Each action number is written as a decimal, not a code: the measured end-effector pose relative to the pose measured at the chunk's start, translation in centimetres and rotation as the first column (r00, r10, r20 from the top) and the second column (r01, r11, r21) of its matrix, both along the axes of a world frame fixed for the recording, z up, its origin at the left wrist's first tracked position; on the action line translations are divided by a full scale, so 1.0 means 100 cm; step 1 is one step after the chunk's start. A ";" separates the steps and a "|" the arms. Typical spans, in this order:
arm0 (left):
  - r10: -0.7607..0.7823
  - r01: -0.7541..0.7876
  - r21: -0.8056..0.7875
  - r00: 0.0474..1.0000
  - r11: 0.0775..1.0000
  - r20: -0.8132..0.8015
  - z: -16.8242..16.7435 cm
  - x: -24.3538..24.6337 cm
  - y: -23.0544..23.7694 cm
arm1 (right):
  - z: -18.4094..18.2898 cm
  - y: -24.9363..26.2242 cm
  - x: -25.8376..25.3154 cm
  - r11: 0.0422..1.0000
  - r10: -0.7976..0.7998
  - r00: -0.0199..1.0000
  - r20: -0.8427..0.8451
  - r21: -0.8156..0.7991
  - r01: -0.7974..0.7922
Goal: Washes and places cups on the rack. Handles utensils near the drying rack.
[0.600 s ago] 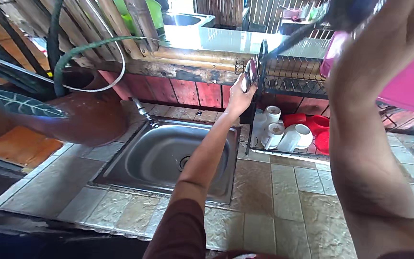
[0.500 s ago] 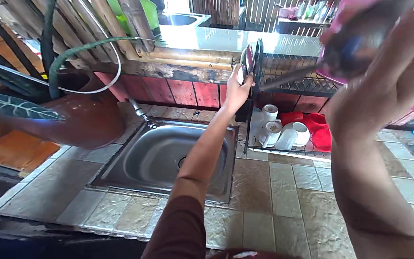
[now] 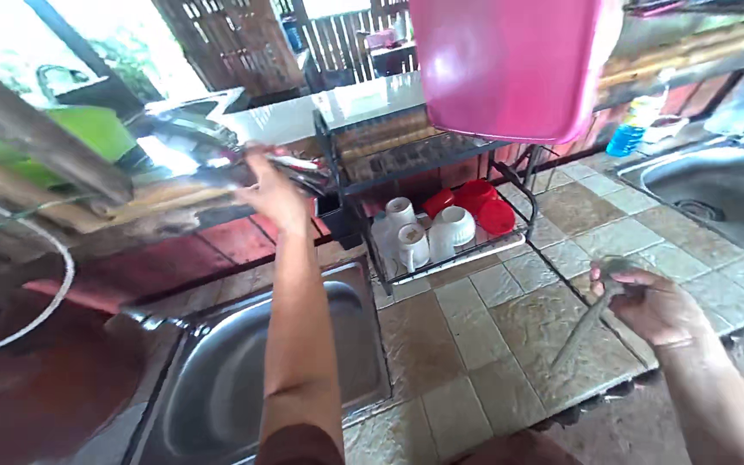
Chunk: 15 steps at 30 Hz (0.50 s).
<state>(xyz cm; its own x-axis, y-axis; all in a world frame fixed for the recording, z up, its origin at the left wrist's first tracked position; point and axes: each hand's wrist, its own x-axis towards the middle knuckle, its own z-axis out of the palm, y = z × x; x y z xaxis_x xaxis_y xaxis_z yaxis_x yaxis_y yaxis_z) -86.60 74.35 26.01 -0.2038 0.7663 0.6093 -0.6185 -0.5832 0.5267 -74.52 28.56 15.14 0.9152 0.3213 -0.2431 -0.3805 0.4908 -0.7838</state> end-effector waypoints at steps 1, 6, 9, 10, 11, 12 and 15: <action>0.049 -0.048 -0.025 0.998 0.999 0.034 0.002 -0.004 -0.004 | 0.000 -0.019 0.004 0.999 -0.032 0.998 0.048 0.005 0.032; 0.015 -0.017 0.034 0.997 0.999 0.073 0.012 -0.057 -0.034 | 0.003 -0.123 0.041 0.945 -0.325 0.876 0.356 0.148 0.291; -0.063 0.059 0.065 0.996 0.996 0.060 0.005 -0.085 -0.072 | -0.017 -0.177 0.064 0.921 -0.381 0.861 0.338 0.060 0.384; -0.054 0.052 0.060 0.998 0.997 0.035 0.000 -0.087 -0.089 | -0.026 -0.191 0.067 0.935 -0.347 0.902 0.259 0.020 0.354; -0.044 0.044 0.060 0.999 0.997 -0.015 -0.009 -0.087 -0.107 | -0.035 -0.208 0.070 0.957 -0.286 0.940 0.187 0.003 0.291; -0.038 0.043 0.061 0.995 0.997 -0.089 -0.021 -0.084 -0.127 | -0.041 -0.228 0.070 0.974 -0.216 0.964 0.156 -0.039 0.224; -0.086 0.091 -0.004 0.931 0.996 -0.354 -0.058 -0.070 -0.202 | -0.056 -0.299 0.068 0.931 -0.235 0.954 0.186 -0.240 0.276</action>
